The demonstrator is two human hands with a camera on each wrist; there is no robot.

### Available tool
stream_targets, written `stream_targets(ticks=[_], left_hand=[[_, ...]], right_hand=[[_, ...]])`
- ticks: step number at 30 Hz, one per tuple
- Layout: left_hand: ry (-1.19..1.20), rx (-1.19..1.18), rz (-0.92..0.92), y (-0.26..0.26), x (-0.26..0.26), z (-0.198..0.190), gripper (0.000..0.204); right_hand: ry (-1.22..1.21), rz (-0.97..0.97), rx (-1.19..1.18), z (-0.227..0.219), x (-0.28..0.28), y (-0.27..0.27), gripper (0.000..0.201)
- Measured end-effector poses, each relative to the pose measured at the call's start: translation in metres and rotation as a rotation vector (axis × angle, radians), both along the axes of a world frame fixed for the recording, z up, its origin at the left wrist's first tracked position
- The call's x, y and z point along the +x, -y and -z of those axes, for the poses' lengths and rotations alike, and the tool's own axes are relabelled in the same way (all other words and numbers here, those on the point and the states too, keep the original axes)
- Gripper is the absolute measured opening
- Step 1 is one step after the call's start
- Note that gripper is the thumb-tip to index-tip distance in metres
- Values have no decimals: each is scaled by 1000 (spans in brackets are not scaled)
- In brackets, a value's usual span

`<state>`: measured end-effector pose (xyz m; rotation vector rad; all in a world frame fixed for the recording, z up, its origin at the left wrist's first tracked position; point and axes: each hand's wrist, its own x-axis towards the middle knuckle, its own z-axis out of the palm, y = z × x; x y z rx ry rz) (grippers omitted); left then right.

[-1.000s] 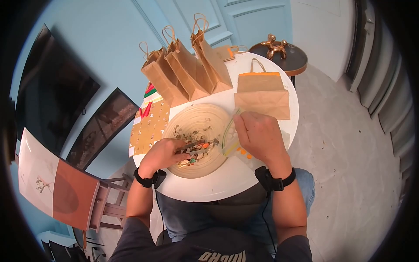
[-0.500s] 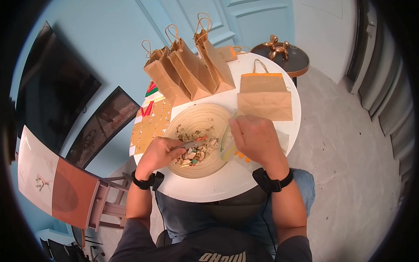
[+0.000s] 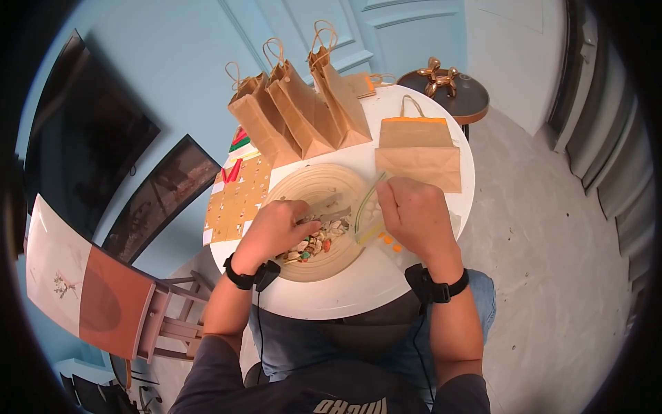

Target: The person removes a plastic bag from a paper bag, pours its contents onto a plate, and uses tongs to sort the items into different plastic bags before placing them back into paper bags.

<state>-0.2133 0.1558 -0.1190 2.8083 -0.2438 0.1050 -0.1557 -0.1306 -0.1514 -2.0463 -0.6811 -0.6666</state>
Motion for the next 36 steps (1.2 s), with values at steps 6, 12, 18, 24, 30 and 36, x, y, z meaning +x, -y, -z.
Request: stream_targets(ticks=[6,12,18,24,30,36], left_hand=[[22,13,14,5,1,27,37],[-87,96,-43,-17,-19,10,34],[-185,-15,-147,-29,-34,-10,39],[-136,70,-83,-32,-47,4,38],[-96,100,-123,-35,-41,14,37],[-72,82,-130,-41,-39,20,30]], right_hand=[[19,-17,-5,2,1,0,37],[34,-11,-17,2,0,2,38],[28,-16,-31,1,-1,2,38],[24,-17,-35,2,-1,0,38],[26,-21,-48,2,0,-1,38],[11,-22,-55,2,0,-2,39]])
